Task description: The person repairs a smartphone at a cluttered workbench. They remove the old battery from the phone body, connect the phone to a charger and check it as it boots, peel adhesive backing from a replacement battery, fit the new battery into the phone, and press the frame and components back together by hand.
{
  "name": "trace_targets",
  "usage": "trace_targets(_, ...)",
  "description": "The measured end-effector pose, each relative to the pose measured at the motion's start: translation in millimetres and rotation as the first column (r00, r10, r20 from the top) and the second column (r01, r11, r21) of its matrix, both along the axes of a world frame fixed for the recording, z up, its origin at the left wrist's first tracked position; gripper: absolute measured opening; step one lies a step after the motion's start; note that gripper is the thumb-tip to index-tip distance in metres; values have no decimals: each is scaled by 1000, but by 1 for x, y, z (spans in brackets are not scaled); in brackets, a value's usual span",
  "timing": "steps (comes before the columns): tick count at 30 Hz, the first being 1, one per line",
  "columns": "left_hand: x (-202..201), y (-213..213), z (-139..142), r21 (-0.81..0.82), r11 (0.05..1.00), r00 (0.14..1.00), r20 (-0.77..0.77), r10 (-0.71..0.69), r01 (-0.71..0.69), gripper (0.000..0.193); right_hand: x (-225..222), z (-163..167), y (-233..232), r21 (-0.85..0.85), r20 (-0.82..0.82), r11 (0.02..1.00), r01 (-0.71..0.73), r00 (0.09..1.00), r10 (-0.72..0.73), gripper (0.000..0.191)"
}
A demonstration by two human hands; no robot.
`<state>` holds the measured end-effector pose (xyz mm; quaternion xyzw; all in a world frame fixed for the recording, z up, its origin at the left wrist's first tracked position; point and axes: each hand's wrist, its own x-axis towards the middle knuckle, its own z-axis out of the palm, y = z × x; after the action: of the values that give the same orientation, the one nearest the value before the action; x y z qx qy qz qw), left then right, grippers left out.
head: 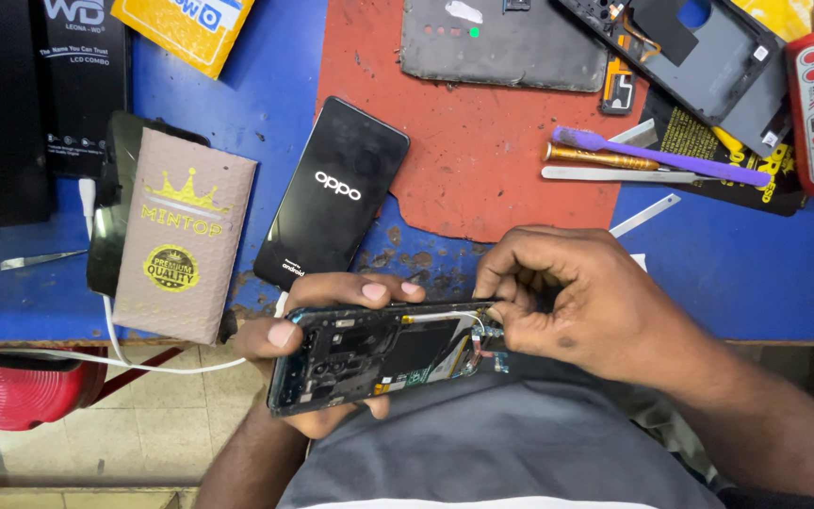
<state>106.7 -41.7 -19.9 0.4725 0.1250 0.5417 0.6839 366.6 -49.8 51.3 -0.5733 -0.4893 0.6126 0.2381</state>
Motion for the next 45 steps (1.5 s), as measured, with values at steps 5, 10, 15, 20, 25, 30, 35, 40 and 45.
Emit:
trace_targets(5,-4,-4,5,-84,996,1000,-5,-20,19,77,2,5,3,47,6,998,-41,999,41,19)
trace_targets(10,-8,0,8,-90,995,998,-29,-51,48,78,1,10,6,53,44,997,-64,997,62,20)
trace_targets(15,-4,-1,8,-82,996,999,-29,-34,31,78,-2,10,7,49,77,997,-59,995,55,19)
trace_targets(20,-3,1,6,-46,999,999,-27,-21,20,78,-7,6,5,25,80,999,-24,997,22,19)
trace_targets(25,-4,-3,6,-99,995,1000,-9,-16,15,78,-5,7,2,47,96,999,-12,995,7,22)
trace_targets(30,-5,-4,5,-135,991,1000,7,-6,7,79,2,10,1,61,66,998,-20,998,16,22)
trace_targets(35,-5,-5,3,-153,988,1000,26,2,2,80,7,9,0,144,-8,989,-46,999,48,18)
trace_targets(40,-5,-7,3,-197,980,999,49,5,5,81,8,6,-1,102,-11,995,-21,1000,22,18)
trace_targets(45,-4,-5,3,-159,987,999,28,14,-10,81,8,5,-1,91,-32,996,-20,999,23,18)
